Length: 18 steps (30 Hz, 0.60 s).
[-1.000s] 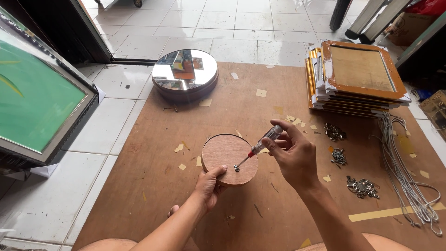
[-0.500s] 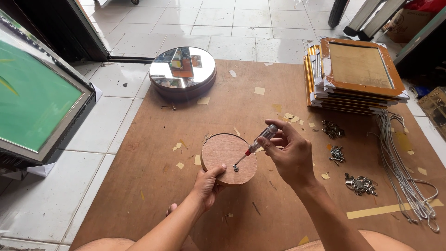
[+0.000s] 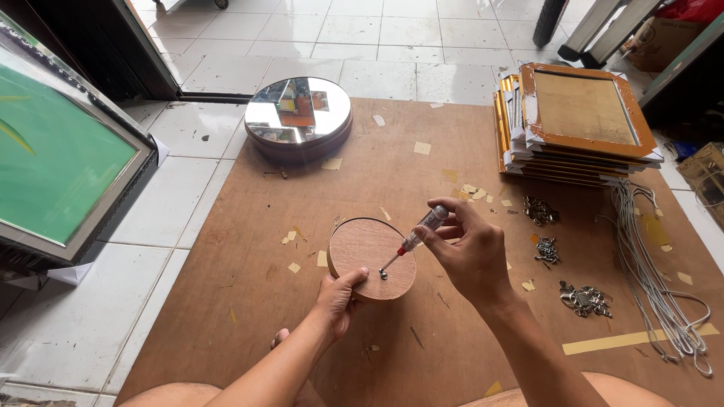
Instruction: The person sits on the floor and uses a screwdriver to attach metal hanging hardware to the back of round wooden mirror frames. They handle multiple frames one at a time, securing the hardware with screws.
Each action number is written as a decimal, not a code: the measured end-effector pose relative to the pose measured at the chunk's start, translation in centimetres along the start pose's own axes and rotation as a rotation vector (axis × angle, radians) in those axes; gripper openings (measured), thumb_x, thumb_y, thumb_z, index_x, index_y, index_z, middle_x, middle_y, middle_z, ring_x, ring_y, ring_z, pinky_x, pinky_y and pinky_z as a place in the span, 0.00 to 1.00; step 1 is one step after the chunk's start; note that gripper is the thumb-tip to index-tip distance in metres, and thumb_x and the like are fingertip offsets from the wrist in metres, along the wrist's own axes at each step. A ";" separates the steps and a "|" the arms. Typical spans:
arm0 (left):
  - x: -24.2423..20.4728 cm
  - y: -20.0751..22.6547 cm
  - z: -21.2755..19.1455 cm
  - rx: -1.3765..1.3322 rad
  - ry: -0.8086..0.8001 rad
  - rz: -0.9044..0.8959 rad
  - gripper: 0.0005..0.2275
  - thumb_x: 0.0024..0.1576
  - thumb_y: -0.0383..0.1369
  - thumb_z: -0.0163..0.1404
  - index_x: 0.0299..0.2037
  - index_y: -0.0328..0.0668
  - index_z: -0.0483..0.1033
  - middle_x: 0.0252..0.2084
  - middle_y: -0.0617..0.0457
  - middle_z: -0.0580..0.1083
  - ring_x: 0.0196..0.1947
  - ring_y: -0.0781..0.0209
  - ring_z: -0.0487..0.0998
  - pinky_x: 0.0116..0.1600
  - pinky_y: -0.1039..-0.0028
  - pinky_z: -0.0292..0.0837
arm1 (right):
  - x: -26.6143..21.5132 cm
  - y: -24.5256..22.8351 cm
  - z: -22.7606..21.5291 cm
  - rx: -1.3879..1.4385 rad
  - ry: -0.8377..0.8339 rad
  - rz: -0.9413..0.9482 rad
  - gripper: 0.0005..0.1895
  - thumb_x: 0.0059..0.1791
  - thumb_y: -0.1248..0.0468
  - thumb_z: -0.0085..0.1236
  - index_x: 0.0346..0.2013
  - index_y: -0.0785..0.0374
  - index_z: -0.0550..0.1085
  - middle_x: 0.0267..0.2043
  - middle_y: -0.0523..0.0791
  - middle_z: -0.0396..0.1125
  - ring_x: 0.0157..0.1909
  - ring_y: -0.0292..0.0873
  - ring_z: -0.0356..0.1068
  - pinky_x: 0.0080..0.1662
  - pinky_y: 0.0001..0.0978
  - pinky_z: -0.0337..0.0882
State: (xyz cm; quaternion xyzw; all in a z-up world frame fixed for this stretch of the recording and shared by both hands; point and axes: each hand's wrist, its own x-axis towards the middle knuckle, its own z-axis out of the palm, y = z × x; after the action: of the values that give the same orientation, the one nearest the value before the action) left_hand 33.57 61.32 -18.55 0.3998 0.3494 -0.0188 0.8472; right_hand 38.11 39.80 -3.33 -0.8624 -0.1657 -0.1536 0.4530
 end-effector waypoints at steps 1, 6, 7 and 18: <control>0.2 -0.1 -0.1 0.001 -0.001 0.001 0.15 0.56 0.25 0.63 0.53 0.35 0.78 0.46 0.45 0.84 0.42 0.53 0.86 0.42 0.62 0.85 | 0.1 0.1 -0.1 0.000 0.001 0.000 0.21 0.49 0.56 0.77 0.55 0.51 0.81 0.42 0.38 0.83 0.45 0.37 0.88 0.45 0.31 0.84; 0.2 -0.3 -0.4 0.088 0.028 0.063 0.20 0.52 0.25 0.63 0.57 0.30 0.80 0.48 0.42 0.84 0.44 0.51 0.84 0.47 0.64 0.83 | 0.7 1.2 -0.5 -0.322 -0.244 0.187 0.35 0.54 0.27 0.44 0.33 0.55 0.75 0.23 0.43 0.71 0.29 0.48 0.72 0.37 0.45 0.67; 0.1 -0.3 -0.4 0.089 0.025 0.063 0.20 0.52 0.25 0.63 0.57 0.30 0.80 0.48 0.42 0.84 0.44 0.51 0.84 0.47 0.64 0.83 | 0.9 1.0 -0.8 -0.323 -0.241 0.188 0.35 0.54 0.27 0.44 0.33 0.55 0.75 0.23 0.43 0.71 0.29 0.48 0.72 0.37 0.45 0.67; -2.5 1.1 0.3 0.258 -0.048 0.017 0.18 0.56 0.26 0.60 0.58 0.36 0.78 0.46 0.45 0.82 0.43 0.55 0.82 0.46 0.61 0.85 | 1.5 0.0 -2.8 -0.193 -0.400 0.188 0.22 0.57 0.41 0.61 0.35 0.55 0.83 0.22 0.41 0.75 0.25 0.39 0.69 0.36 0.35 0.70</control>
State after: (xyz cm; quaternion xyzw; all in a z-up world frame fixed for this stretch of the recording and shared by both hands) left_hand 32.21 61.23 -16.19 0.5079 0.3202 -0.0663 0.7969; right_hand 39.17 37.69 -1.18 -0.9266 -0.1556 0.0481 0.3390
